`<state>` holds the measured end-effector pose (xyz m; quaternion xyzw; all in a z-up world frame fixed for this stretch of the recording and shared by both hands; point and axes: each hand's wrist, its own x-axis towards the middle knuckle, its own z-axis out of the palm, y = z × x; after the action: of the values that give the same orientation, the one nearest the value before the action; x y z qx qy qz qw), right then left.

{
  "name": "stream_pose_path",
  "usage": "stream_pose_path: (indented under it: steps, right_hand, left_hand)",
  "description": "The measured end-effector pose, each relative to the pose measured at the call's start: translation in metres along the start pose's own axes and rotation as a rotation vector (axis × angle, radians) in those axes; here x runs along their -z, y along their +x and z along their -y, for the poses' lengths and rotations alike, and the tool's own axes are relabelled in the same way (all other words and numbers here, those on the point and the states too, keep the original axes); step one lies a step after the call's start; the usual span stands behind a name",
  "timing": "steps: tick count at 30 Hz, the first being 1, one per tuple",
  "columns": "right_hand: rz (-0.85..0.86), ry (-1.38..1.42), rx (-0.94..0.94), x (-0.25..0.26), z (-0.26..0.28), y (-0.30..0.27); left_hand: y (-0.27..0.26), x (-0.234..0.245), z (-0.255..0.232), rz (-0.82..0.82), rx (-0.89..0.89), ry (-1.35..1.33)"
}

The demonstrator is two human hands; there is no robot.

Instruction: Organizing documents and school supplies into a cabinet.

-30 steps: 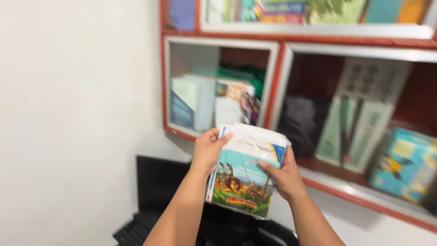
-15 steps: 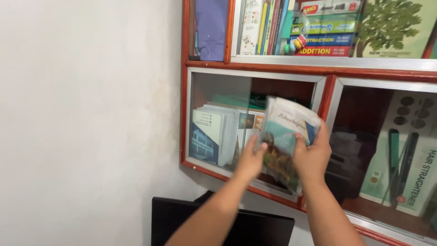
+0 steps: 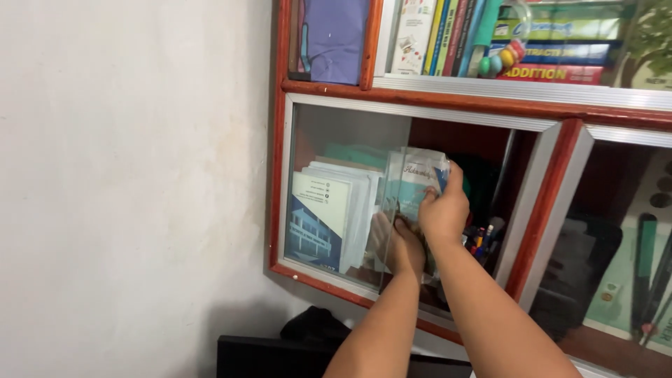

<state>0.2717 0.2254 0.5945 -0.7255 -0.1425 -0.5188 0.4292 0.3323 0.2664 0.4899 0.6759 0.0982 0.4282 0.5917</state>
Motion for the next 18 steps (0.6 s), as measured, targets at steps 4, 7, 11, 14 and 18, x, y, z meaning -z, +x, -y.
stream_pose_path:
  steps: [4, 7, 11, 14, 18]
  right_hand:
    - [-0.016, -0.026, 0.079, -0.008, -0.007, 0.003]
    - [-0.025, -0.038, 0.108, -0.007, -0.005, 0.001]
    - [-0.035, -0.065, 0.095, -0.011, -0.009, -0.004]
    - [-0.009, -0.077, 0.044, -0.020, -0.008, -0.010]
    - [-0.009, 0.011, 0.075, -0.064, -0.040, -0.012]
  left_hand:
    - [-0.004, 0.016, -0.032, -0.006, 0.105, 0.046]
    - [-0.004, 0.019, -0.031, -0.008, 0.126, 0.122]
    - [-0.007, 0.033, -0.032, -0.134, 0.022, 0.092]
    - [-0.011, 0.041, -0.032, -0.186, 0.020, -0.031]
    - [-0.005, 0.040, -0.023, -0.267, -0.047, -0.114]
